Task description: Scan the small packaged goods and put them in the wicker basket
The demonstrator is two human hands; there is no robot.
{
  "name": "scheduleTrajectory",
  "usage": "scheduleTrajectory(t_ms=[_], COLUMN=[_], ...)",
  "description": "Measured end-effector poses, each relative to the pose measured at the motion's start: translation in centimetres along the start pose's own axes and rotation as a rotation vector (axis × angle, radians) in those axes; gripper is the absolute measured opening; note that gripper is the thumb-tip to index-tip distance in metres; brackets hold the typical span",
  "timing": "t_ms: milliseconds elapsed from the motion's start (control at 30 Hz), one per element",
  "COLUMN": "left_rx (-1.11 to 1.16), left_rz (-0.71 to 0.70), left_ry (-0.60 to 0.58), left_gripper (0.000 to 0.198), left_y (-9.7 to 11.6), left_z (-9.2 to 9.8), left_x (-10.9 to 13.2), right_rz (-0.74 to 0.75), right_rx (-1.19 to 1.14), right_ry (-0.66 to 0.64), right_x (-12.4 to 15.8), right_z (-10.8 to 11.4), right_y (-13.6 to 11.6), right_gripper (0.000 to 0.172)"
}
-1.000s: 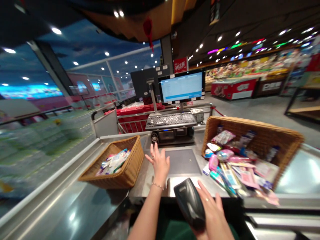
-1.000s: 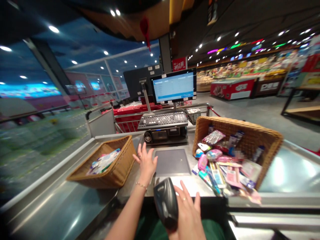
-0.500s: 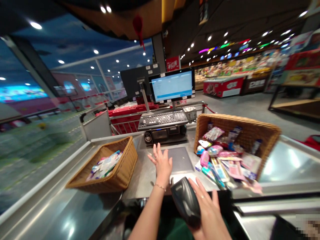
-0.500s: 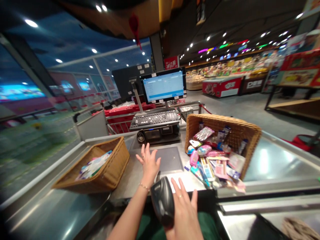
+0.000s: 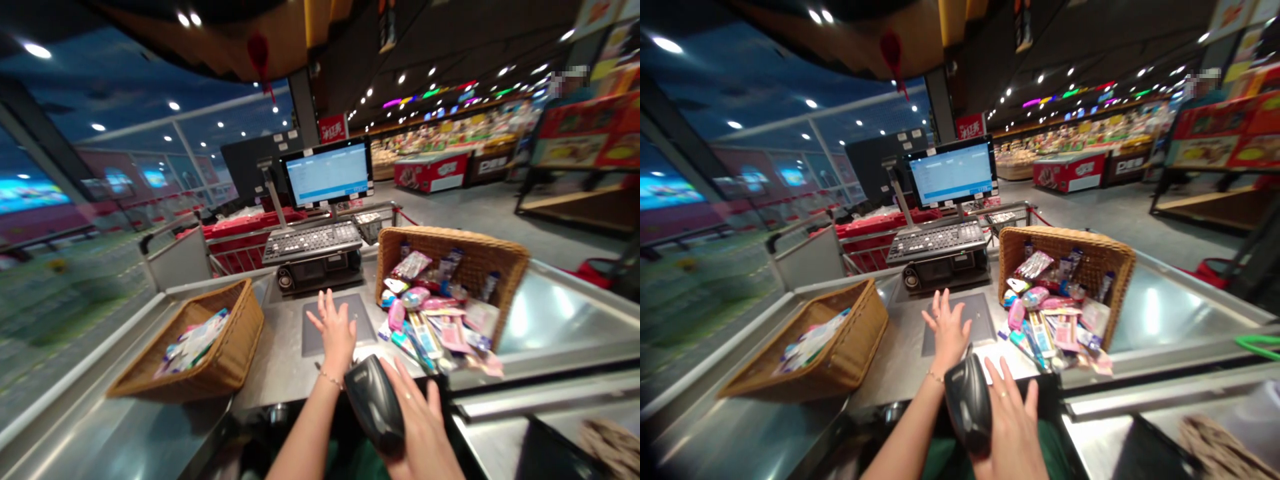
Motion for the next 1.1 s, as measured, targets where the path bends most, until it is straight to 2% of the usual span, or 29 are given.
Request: scheduleTrajectory(t_ms=[167,533,933,1100], left_rx=[0.017,0.043,0.022,-0.007], left_rz=[-0.020,-0.050,-0.061,-0.057], left_ry=[-0.025,-0.100,-0.173,-0.188], left_gripper=[0.033,0.032,0.030,0.035], left_y=[1.2,3.3,5.7,6.3], left_z=[-0.7,-3.3,-9.2,-11.4], left_x=[0.2,0.5,-1.1,-1.6], right_rz=[-0.037,-0.058,-0.059,-0.093], right_rx=[-0.023,0.027,0.121,0.095], right_ry=[-0.021,-0.006,-0.036,0.003], right_x=[0.2,0.7,1.6,2.0], right_z=[-0.1,-0.5,-1.2,-1.5], right_y=[0.7,2.4,4.4,5.2], right_gripper=[0.062,0.058,0.066,0.066])
Point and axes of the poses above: each hand's wrist, its own x-axis away from the middle knuckle, its own z-axis out of the back of the hand, y = z × x, the point moved 7 cm from there along -x, towards the middle knuckle, and after that the axes turned 9 degrees about x, right-handed, at the moved point
